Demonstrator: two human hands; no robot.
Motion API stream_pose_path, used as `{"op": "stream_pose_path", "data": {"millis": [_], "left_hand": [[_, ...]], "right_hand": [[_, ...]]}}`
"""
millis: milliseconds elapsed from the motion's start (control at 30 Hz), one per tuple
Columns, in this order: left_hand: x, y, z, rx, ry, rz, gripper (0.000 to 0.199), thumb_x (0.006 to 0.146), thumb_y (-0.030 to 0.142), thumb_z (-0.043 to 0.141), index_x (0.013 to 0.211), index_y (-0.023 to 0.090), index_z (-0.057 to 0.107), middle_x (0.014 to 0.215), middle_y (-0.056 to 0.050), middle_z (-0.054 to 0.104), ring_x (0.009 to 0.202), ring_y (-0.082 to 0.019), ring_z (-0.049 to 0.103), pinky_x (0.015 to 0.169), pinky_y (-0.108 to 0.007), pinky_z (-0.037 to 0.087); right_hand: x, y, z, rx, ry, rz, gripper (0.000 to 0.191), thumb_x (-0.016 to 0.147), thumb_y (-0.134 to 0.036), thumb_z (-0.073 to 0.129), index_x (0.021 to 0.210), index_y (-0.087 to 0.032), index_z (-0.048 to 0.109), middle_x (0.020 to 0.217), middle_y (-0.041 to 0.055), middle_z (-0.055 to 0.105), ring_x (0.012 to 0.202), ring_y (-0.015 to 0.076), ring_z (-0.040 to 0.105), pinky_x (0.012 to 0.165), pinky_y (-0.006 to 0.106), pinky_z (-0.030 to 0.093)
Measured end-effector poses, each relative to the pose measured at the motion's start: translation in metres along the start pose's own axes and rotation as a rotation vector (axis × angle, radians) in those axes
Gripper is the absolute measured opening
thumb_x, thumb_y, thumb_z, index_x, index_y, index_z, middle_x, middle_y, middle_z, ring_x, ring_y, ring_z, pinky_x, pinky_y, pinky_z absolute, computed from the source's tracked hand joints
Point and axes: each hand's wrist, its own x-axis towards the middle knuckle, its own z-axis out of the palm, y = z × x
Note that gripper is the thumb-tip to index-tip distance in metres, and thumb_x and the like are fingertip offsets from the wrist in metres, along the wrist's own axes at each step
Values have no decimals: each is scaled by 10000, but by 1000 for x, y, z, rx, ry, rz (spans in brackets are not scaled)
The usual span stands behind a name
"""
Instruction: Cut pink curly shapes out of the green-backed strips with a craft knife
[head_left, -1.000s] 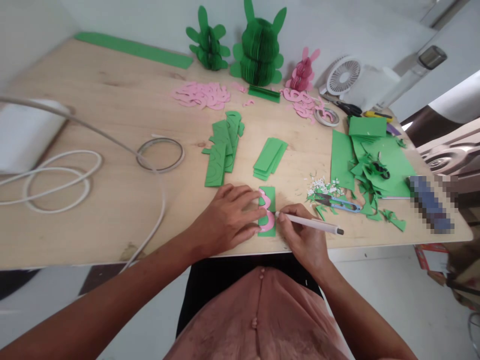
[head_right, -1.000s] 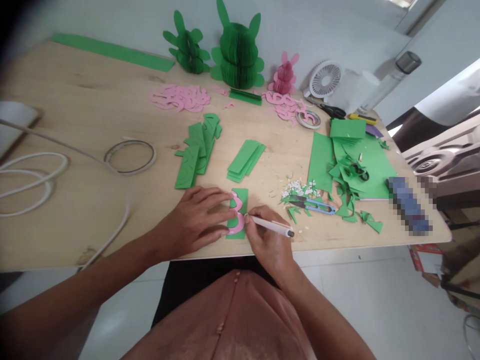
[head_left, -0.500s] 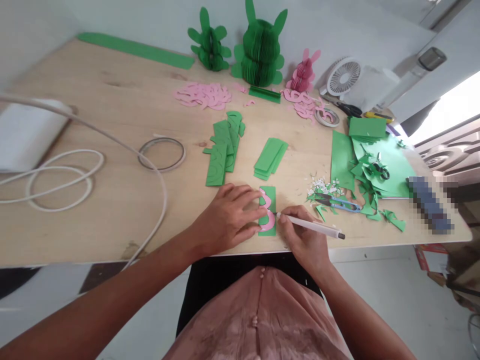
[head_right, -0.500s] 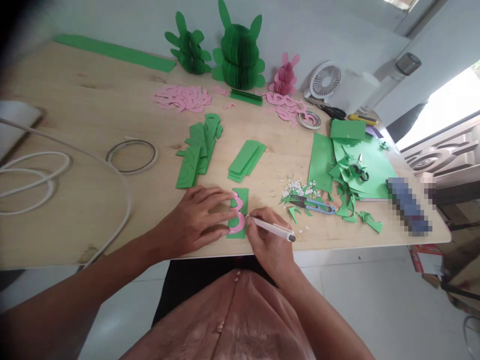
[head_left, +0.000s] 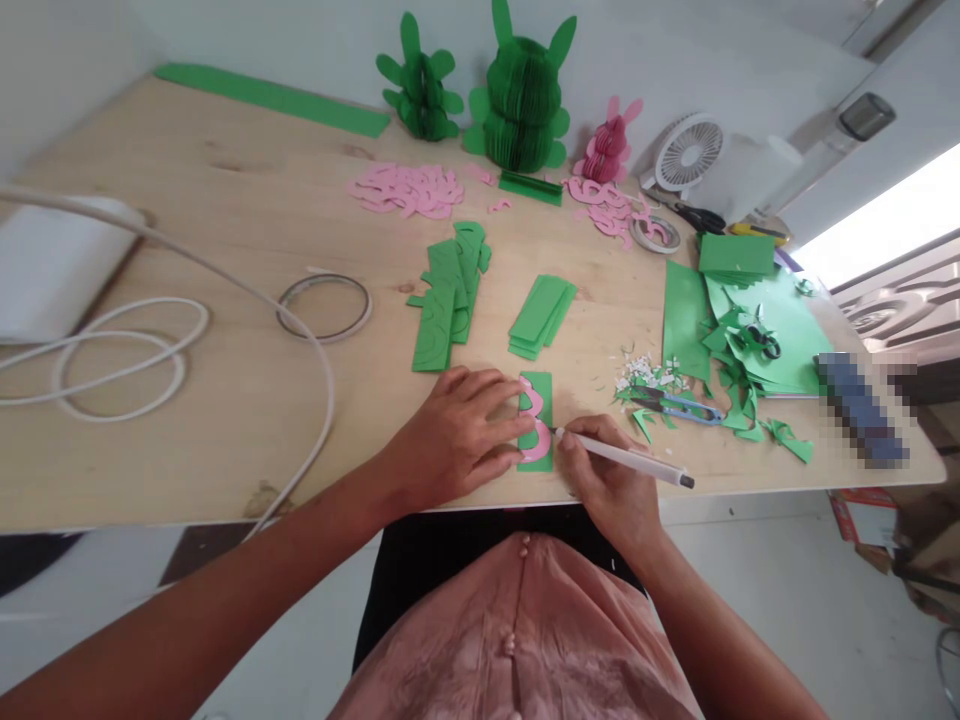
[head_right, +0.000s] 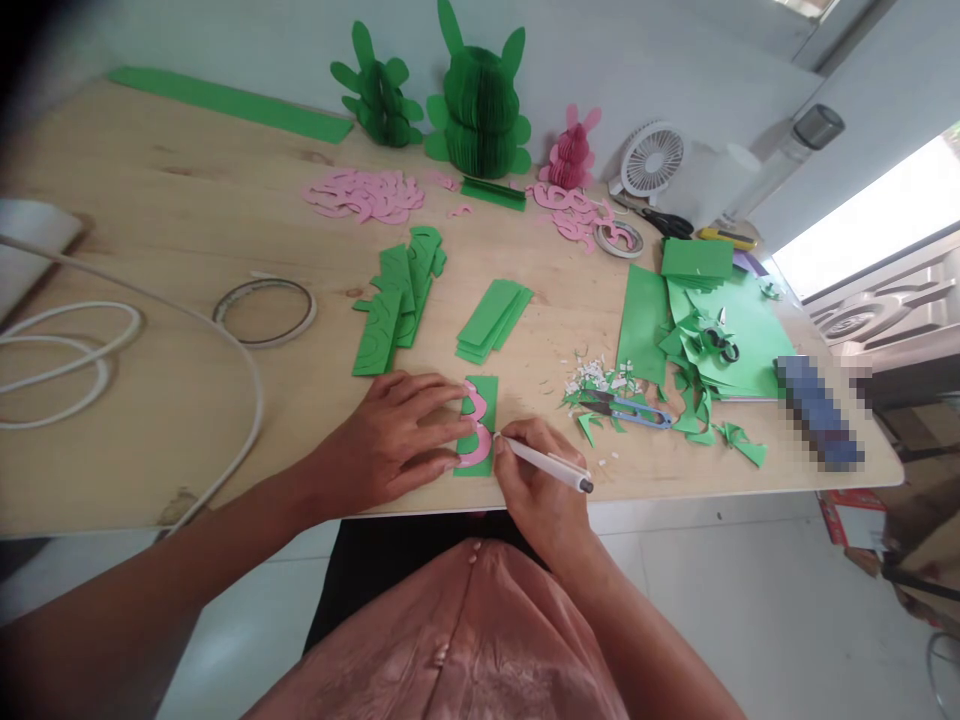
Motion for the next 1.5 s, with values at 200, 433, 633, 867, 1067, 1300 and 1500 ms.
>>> {"op": "stream_pose_path", "data": {"millis": [200,433,633,867,1067,1300,1500], "left_hand": [[0,0,0,-5,-11,-4,280,915,334,529,1158,280,658,1302,-93,589,1230,-300,473,1004,-498,340],[-1,0,0,-6,-15,-7,284,917,340,526,1160,282,661,1310,-93,585,1224,-305,478,996,-498,344],[-1,0,1,1,-11,-3,291,912,343,534,1170,283,656,1308,-92,588,1226,-304,478,1002,-499,343],[-1,-1,2,14,-2,7,290,915,344,525,1168,284,654,1299,-89,592,1221,-301,478,1006,-498,339],[-2,-3,4,30,5,20,293,912,355,531,1172,282,646,1321,-91,575,1226,-301,473,996,-489,340],[-2,-4,4,30,-21,8,300,914,367,528,1183,288,637,1337,-87,566,1227,-304,471,986,-494,334],[-2,-3,3,35,-28,7,293,907,364,544,1177,293,634,1337,-79,562,1236,-298,453,997,-486,327]], "right_hand": [[-1,-2,-1,-17,4,1,134,899,-305,544,823,-221,616,727,-6,668,660,143,601,635,256,434],[-4,-1,-1,-29,6,7,126,893,-304,546,826,-224,618,732,-5,680,650,146,599,619,259,429],[-6,-1,-1,-45,15,4,121,894,-294,544,826,-227,619,730,-5,687,673,154,618,641,268,437],[-8,1,1,-36,12,13,134,907,-317,536,843,-228,613,736,-6,680,689,154,624,645,270,434],[-12,3,0,26,57,29,130,904,-330,546,857,-231,618,768,1,697,729,165,650,684,278,459],[-21,-9,1,35,1,-36,137,890,-313,546,832,-233,642,746,6,688,692,159,639,656,274,472],[-20,-12,8,41,-27,-80,123,880,-290,555,830,-225,647,720,-2,696,652,151,639,652,272,502]]}}
